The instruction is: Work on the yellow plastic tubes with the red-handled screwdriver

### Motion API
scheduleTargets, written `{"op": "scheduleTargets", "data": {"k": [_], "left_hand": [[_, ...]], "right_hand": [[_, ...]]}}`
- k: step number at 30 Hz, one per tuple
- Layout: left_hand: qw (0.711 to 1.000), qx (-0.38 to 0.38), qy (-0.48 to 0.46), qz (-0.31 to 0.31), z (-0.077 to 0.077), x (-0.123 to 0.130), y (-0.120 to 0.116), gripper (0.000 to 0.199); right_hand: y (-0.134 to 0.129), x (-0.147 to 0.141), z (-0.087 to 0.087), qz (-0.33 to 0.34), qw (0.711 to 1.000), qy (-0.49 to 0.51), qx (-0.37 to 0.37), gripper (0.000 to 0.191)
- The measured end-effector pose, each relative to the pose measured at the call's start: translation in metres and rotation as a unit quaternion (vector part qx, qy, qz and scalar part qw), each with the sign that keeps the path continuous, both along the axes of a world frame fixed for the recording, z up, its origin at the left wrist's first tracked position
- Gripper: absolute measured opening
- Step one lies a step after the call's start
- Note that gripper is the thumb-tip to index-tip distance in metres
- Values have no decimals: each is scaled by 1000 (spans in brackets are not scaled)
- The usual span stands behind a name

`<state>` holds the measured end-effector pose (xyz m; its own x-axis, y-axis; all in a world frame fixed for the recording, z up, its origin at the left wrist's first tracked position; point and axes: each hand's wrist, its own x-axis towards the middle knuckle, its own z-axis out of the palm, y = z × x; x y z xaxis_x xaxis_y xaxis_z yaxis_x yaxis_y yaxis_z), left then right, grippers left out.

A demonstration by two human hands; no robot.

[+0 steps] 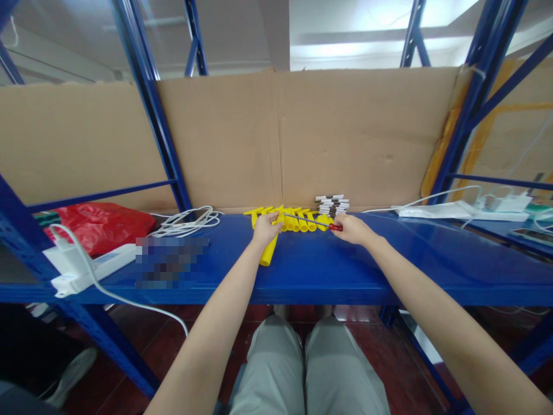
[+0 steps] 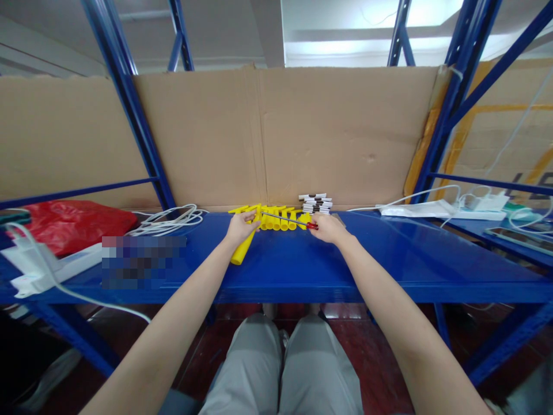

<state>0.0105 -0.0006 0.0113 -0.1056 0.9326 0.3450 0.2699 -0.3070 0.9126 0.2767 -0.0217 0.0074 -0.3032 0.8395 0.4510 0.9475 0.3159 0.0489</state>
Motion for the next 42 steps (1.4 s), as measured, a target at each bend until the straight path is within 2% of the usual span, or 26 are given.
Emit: {"op": "scheduleTargets", "data": {"k": [4,12,21,26,34,38,42], "left_hand": [[1000,3,8,4,0,-1,0,45],[999,-4,44,18,3,2,-7,50],[999,3,45,12,0,1,-1,50],[999,6,53,5,-1,2,0,51],[998,-12,65,14,3,2,-5,52],[999,-1,53,13,0,1,-1,52],[999,13,51,8,-2,1,2,51]], "right_hand": [[-1,-1,-1,-8,1000,24,-7,4],[-5,-4,1,-29,999,25,-5,14],[-6,-7,4,-57,998,1,3,14],[-7,-9,6,-92,995,2,-33,13],[-9,-6,7,-53,995,20,-78,15],[-3,-2,5,-36,999,4,-38,18],[-4,-2,6,-73,997,0,-8,18]]}}
